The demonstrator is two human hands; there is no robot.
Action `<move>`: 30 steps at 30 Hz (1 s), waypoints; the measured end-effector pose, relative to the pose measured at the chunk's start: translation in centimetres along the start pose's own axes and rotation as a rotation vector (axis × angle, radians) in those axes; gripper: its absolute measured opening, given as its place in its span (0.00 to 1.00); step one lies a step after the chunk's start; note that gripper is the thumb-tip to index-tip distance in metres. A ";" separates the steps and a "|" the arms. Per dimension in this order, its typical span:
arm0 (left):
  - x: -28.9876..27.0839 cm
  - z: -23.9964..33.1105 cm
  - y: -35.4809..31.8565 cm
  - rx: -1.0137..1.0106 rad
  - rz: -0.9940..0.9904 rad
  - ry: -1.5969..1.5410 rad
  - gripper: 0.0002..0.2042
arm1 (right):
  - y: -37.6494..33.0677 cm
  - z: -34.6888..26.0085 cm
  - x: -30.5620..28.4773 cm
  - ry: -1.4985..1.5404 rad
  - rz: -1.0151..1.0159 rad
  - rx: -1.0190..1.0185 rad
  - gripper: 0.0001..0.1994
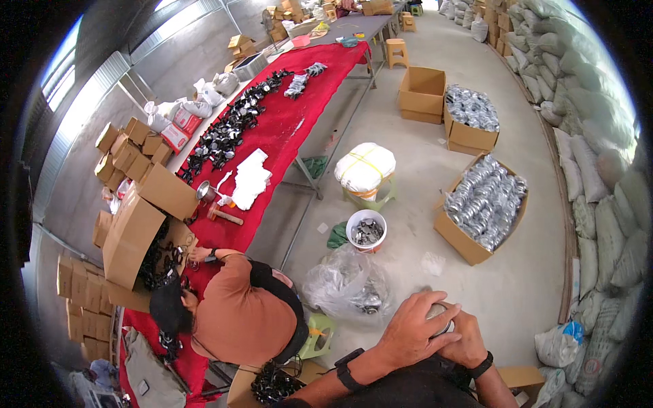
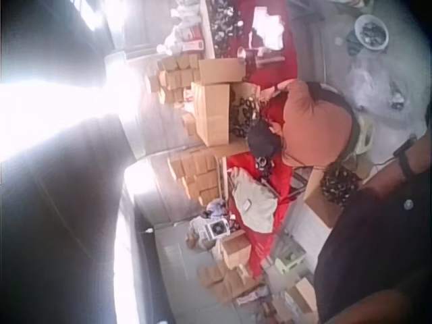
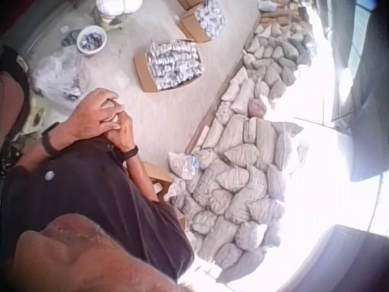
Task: Packaging black castor wheels into plastic bags for shipping.
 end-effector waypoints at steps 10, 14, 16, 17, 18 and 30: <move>3.2 -12.8 23.4 0.134 -0.076 -0.061 0.37 | 24.8 6.1 -9.8 0.010 -0.096 -0.079 0.29; 2.0 -15.7 32.1 -0.089 0.011 0.065 0.37 | 34.7 8.2 -12.6 -0.007 -0.061 -0.176 0.31; 1.9 -18.6 35.9 -0.226 -0.039 0.123 0.37 | 40.0 9.0 -13.9 -0.009 -0.116 -0.014 0.31; 2.3 -20.2 37.3 -0.292 -0.072 0.122 0.37 | 42.7 9.9 -14.2 0.041 -0.143 -0.058 0.32; 2.7 -22.0 38.9 -0.351 -0.103 0.119 0.38 | 45.0 11.7 -14.5 0.037 -0.145 -0.064 0.32; -1.3 -41.4 64.5 -0.307 -0.204 0.073 0.41 | 75.2 13.6 -19.7 -0.074 -0.075 -0.143 0.34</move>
Point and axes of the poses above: each hand's wrist, its own y-axis towards the middle knuckle, its own x-axis out of the palm, z = x × y, the point moved 1 cm from there along y, towards the middle knuckle, and after that the axes turned 13 degrees about y, right-handed, at the moved point
